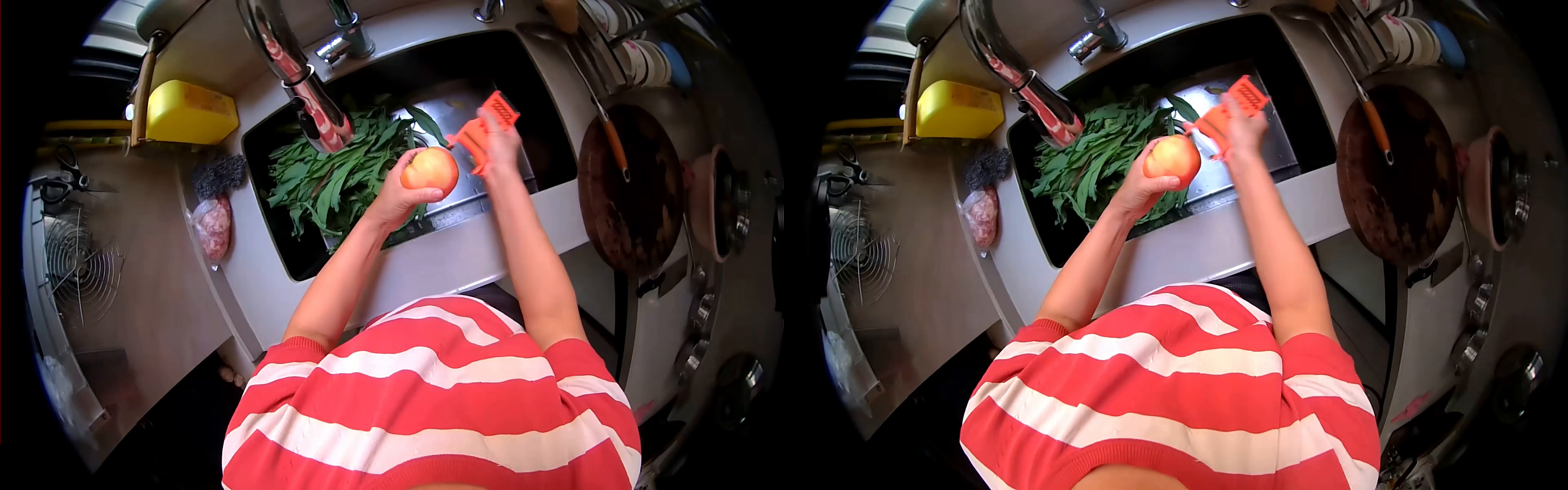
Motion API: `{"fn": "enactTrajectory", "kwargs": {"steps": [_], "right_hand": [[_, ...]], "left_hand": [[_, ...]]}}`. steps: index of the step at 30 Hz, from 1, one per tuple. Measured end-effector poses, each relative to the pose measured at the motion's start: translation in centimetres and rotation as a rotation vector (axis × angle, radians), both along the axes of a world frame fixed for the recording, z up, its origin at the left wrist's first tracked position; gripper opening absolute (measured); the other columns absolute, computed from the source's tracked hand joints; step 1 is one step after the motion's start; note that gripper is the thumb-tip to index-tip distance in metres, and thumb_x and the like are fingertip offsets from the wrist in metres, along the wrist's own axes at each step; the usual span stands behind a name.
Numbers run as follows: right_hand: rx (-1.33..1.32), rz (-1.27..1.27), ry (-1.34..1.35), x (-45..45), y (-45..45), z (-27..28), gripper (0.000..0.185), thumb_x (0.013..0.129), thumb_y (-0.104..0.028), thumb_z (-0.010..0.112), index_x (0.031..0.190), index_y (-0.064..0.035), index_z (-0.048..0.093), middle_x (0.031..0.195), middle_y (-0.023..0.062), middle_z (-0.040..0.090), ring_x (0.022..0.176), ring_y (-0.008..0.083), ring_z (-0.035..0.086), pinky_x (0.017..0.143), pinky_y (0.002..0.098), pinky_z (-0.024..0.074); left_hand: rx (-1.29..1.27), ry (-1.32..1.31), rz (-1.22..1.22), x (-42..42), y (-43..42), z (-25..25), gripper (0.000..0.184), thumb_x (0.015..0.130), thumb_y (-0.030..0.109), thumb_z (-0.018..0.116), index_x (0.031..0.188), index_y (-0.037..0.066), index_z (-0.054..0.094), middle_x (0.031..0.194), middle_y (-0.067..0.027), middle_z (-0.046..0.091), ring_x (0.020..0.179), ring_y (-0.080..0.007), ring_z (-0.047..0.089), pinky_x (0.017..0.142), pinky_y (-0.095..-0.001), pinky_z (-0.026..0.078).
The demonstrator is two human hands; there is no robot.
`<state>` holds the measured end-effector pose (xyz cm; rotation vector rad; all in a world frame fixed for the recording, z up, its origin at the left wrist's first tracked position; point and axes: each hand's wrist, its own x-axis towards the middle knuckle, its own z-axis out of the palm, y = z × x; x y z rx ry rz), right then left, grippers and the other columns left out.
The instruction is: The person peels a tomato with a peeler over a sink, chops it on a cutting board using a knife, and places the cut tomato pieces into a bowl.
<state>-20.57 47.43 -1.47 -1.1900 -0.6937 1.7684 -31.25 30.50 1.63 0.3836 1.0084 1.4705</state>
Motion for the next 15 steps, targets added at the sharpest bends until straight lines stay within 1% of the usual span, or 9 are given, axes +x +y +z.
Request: {"fn": "enactTrajectory", "kwargs": {"steps": [3, 5, 7, 8, 9, 11, 12, 13, 15], "right_hand": [[0.034, -0.082, -0.015, -1.7, -3.4, 1.5, 0.024, 0.079, -0.011, 0.075, 0.095, -0.0044, 0.058, 0.083, 0.0039, 0.064, 0.07, 0.0147, 0.063, 0.063, 0.0286, 0.0529], [0.077, -0.198, -0.107, -1.2, -1.8, -0.6, 0.025, 0.078, -0.011, 0.076, 0.094, -0.0029, 0.06, 0.083, 0.0054, 0.065, 0.069, 0.0154, 0.063, 0.063, 0.0301, 0.0528], [0.497, -0.293, -0.822, 0.6, 0.3, -3.7, 0.023, 0.077, -0.011, 0.076, 0.092, -0.0007, 0.062, 0.083, 0.007, 0.066, 0.074, 0.0172, 0.065, 0.066, 0.0323, 0.0531], [0.393, -0.271, -0.897, 1.9, 2.3, -6.9, 0.021, 0.079, -0.007, 0.073, 0.093, 0.0003, 0.06, 0.084, 0.0092, 0.066, 0.077, 0.021, 0.067, 0.067, 0.036, 0.0549], [0.105, -0.34, -0.513, 2.0, 3.1, -6.4, 0.021, 0.082, -0.003, 0.068, 0.097, 0.0009, 0.054, 0.087, 0.0134, 0.064, 0.077, 0.028, 0.069, 0.066, 0.0403, 0.0586], [0.041, -0.321, -0.213, 1.7, 3.3, -6.0, 0.02, 0.084, -0.001, 0.064, 0.098, 0.0015, 0.049, 0.089, 0.0168, 0.063, 0.071, 0.0338, 0.068, 0.064, 0.0455, 0.0612], [-0.014, -0.268, -0.013, 0.4, 1.9, -2.7, 0.02, 0.085, -0.001, 0.063, 0.098, 0.0029, 0.048, 0.09, 0.0175, 0.061, 0.07, 0.0365, 0.068, 0.064, 0.0492, 0.0617], [0.15, -0.199, -0.015, -0.5, 1.2, -2.7, 0.022, 0.085, -0.003, 0.065, 0.098, 0.0007, 0.048, 0.089, 0.0136, 0.062, 0.07, 0.0305, 0.068, 0.063, 0.043, 0.0611], [0.033, -0.215, -0.001, -2.2, -2.1, 2.2, 0.038, 0.077, -0.003, 0.075, 0.107, -0.0014, 0.052, 0.099, 0.0094, 0.065, 0.077, 0.0178, 0.064, 0.07, 0.0374, 0.0549]], "left_hand": [[0.025, -0.108, -0.002, 0.6, 0.5, 0.1, 0.074, 0.06, 0.005, 0.083, 0.123, 0.006, 0.046, 0.111, -0.0065, 0.057, 0.104, -0.0181, 0.058, 0.092, -0.0321, 0.049], [-0.001, -0.141, -0.046, 0.2, 0.0, 1.1, 0.075, 0.06, 0.006, 0.083, 0.124, 0.005, 0.045, 0.111, -0.0067, 0.058, 0.103, -0.0183, 0.058, 0.092, -0.0316, 0.049], [0.165, -0.232, -0.152, -0.2, -0.8, 0.5, 0.076, 0.06, 0.011, 0.082, 0.126, 0.005, 0.046, 0.112, -0.0069, 0.058, 0.102, -0.0191, 0.059, 0.091, -0.0326, 0.05], [0.17, -0.138, -0.156, -0.2, -1.1, 1.5, 0.077, 0.06, 0.016, 0.083, 0.127, 0.005, 0.047, 0.115, -0.007, 0.058, 0.103, -0.0197, 0.059, 0.089, -0.0358, 0.052], [0.145, -0.167, -0.117, -0.3, -0.8, 1.5, 0.077, 0.06, 0.016, 0.083, 0.127, 0.005, 0.047, 0.115, -0.007, 0.058, 0.103, -0.0198, 0.059, 0.088, -0.0368, 0.052], [0.078, -0.231, -0.036, -0.5, -0.8, 1.3, 0.076, 0.061, 0.017, 0.083, 0.128, 0.006, 0.047, 0.115, -0.0071, 0.058, 0.104, -0.0199, 0.059, 0.086, -0.0389, 0.054], [0.04, -0.224, 0.002, -0.6, -0.6, 0.8, 0.079, 0.063, 0.019, 0.084, 0.13, 0.007, 0.044, 0.116, -0.0068, 0.057, 0.104, -0.0201, 0.059, 0.085, -0.0399, 0.054], [0.037, -0.197, 0.032, -0.5, -0.2, 0.5, 0.079, 0.063, 0.02, 0.085, 0.13, 0.008, 0.044, 0.116, -0.0066, 0.057, 0.104, -0.0201, 0.059, 0.086, -0.0395, 0.055], [0.029, -0.158, 0.091, 0.5, 0.5, -0.1, 0.079, 0.065, 0.021, 0.085, 0.131, 0.008, 0.043, 0.116, -0.0062, 0.056, 0.103, -0.0202, 0.059, 0.086, -0.0388, 0.055]]}}
